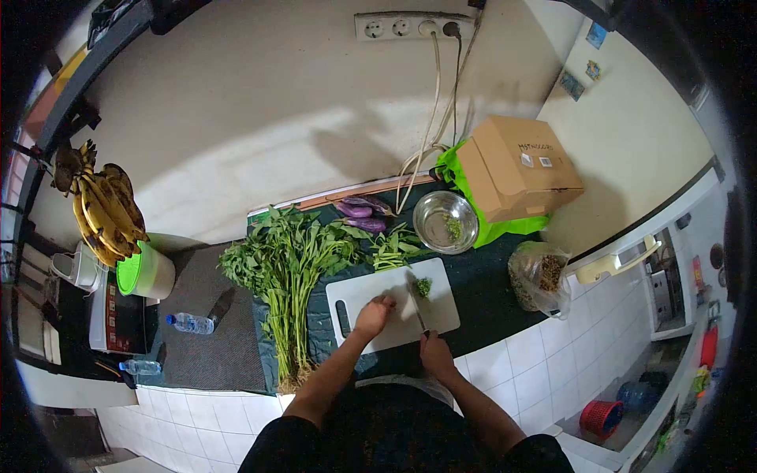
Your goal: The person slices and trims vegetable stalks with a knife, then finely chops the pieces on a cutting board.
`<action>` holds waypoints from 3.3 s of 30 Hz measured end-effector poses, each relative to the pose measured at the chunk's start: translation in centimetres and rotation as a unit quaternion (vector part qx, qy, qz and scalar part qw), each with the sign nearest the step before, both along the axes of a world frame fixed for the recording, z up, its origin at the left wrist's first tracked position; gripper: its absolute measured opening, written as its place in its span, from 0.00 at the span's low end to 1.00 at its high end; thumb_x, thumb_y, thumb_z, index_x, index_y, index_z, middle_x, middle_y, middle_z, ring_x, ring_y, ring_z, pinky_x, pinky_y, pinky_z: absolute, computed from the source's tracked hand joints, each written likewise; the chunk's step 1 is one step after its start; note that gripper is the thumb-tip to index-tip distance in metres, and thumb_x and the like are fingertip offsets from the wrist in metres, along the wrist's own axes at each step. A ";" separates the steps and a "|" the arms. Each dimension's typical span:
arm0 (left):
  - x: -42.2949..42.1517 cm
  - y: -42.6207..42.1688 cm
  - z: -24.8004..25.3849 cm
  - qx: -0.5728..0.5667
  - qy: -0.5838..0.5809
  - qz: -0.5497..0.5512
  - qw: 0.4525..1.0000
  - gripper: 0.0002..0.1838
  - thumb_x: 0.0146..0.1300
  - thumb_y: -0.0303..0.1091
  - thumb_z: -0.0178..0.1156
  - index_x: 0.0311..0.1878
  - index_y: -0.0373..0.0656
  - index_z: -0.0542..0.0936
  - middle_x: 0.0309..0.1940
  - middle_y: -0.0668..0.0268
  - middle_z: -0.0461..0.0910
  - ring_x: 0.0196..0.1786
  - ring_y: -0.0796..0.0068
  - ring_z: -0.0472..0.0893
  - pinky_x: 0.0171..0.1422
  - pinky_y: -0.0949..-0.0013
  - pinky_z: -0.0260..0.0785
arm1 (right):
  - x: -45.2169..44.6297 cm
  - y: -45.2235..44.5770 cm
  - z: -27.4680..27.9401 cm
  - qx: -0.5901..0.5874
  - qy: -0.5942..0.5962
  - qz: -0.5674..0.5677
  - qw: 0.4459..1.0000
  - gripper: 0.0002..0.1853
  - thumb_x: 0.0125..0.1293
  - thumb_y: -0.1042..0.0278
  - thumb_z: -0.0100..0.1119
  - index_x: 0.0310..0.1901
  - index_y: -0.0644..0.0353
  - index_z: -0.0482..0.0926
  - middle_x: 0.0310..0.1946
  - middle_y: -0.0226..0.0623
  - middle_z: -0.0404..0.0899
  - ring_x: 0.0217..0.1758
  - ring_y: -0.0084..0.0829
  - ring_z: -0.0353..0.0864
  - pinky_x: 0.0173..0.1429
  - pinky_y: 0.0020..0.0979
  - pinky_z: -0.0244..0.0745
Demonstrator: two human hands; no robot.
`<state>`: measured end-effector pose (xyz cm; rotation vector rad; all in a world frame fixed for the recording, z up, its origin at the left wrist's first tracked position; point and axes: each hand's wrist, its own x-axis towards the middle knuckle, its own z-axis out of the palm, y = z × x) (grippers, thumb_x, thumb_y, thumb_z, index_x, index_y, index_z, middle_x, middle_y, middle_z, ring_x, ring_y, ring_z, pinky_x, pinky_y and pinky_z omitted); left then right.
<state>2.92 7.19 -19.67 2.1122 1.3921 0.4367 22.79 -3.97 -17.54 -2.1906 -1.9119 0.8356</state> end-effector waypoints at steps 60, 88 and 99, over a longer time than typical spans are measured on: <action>0.0 -1.4 -1.6 0.091 0.103 -0.068 0.988 0.17 0.58 0.30 0.54 0.50 0.45 0.82 0.53 0.59 0.77 0.61 0.55 0.75 0.63 0.60 0.73 | -4.6 3.3 -1.5 0.030 0.061 -0.001 0.998 0.20 0.76 0.57 0.44 0.43 0.71 0.74 0.37 0.62 0.80 0.44 0.60 0.81 0.47 0.54 0.76; -0.8 -2.0 -2.1 0.082 0.086 -0.043 0.992 0.16 0.58 0.31 0.53 0.49 0.46 0.82 0.51 0.60 0.77 0.57 0.57 0.76 0.58 0.60 0.75 | -5.4 4.0 0.7 0.012 0.021 0.072 0.997 0.22 0.76 0.54 0.43 0.46 0.72 0.73 0.35 0.62 0.81 0.42 0.61 0.82 0.47 0.55 0.77; -0.9 -1.7 -1.5 0.064 0.054 -0.015 0.996 0.14 0.57 0.30 0.55 0.46 0.44 0.82 0.50 0.60 0.77 0.55 0.57 0.77 0.58 0.60 0.75 | -6.1 4.5 -0.7 -0.033 0.028 -0.017 0.999 0.22 0.76 0.54 0.44 0.47 0.70 0.74 0.36 0.59 0.82 0.43 0.58 0.83 0.47 0.53 0.78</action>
